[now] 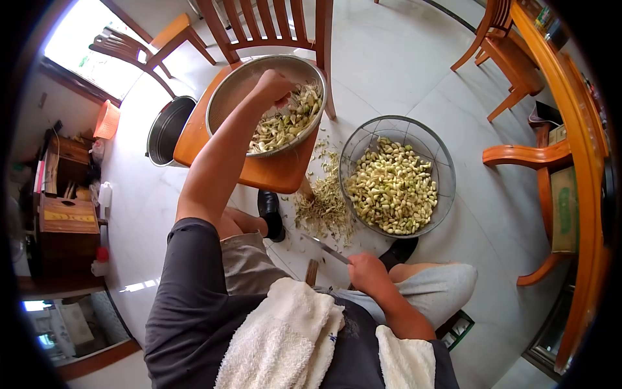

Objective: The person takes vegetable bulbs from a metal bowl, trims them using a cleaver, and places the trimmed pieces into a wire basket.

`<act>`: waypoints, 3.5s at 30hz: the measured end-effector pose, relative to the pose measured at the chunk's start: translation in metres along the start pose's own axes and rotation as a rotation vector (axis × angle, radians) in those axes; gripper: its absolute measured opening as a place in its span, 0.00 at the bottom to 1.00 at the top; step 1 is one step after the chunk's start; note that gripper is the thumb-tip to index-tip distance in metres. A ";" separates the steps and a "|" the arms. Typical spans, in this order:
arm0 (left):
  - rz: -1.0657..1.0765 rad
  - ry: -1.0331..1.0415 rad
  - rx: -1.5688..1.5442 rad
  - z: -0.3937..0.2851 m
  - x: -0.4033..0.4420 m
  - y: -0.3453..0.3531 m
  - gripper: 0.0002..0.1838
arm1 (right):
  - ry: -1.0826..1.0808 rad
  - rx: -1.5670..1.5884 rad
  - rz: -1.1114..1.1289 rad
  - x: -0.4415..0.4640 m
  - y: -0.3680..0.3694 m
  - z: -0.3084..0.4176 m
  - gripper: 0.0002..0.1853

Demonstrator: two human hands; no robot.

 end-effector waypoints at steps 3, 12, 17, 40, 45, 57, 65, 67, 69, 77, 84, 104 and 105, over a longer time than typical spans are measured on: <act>0.000 -0.186 -0.043 0.014 0.023 0.009 0.09 | -0.015 0.013 0.031 0.003 0.003 0.001 0.09; -0.171 -0.150 0.280 0.019 0.044 0.021 0.10 | -0.021 0.023 0.078 0.006 0.004 0.000 0.09; -0.068 0.040 -0.051 0.008 0.011 -0.021 0.07 | 0.021 0.048 0.019 0.007 0.002 -0.007 0.09; 0.300 0.088 -1.078 0.066 -0.276 0.089 0.11 | -0.213 0.657 -0.563 -0.015 -0.042 0.033 0.07; 0.427 -0.110 -1.250 0.074 -0.277 0.095 0.11 | -0.169 0.702 -0.560 -0.012 -0.040 0.029 0.06; 0.543 -0.271 -1.413 0.088 -0.267 0.105 0.16 | -0.042 0.790 -0.583 -0.009 -0.045 0.020 0.07; 0.558 -0.321 -1.474 0.088 -0.264 0.112 0.15 | -0.040 0.785 -0.552 -0.007 -0.042 0.013 0.07; 0.537 -0.350 -1.478 0.091 -0.262 0.114 0.15 | -0.047 0.791 -0.559 -0.006 -0.041 0.013 0.07; 0.517 -0.375 -1.476 0.092 -0.261 0.115 0.14 | -0.036 0.784 -0.548 -0.006 -0.041 0.013 0.07; 0.563 -0.397 -1.532 0.096 -0.259 0.116 0.14 | -0.036 0.767 -0.530 -0.004 -0.039 0.012 0.07; 0.410 -0.326 -1.491 0.087 -0.260 0.110 0.09 | -0.014 0.763 -0.514 -0.003 -0.038 0.014 0.07; 0.103 0.115 -0.942 0.089 -0.273 0.108 0.15 | -0.027 0.718 -0.500 -0.004 -0.033 0.015 0.07; 0.104 0.114 -0.945 0.089 -0.273 0.108 0.15 | -0.032 0.708 -0.498 -0.004 -0.032 0.016 0.07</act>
Point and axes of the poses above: each hand's wrist, its own x-axis towards the middle knuckle, its own y-axis out of the palm, z = x × y, the point moved 2 cm from there along x, towards the middle knuckle, and after that the axes turned 7 degrees about x, right-handed, at the moved point
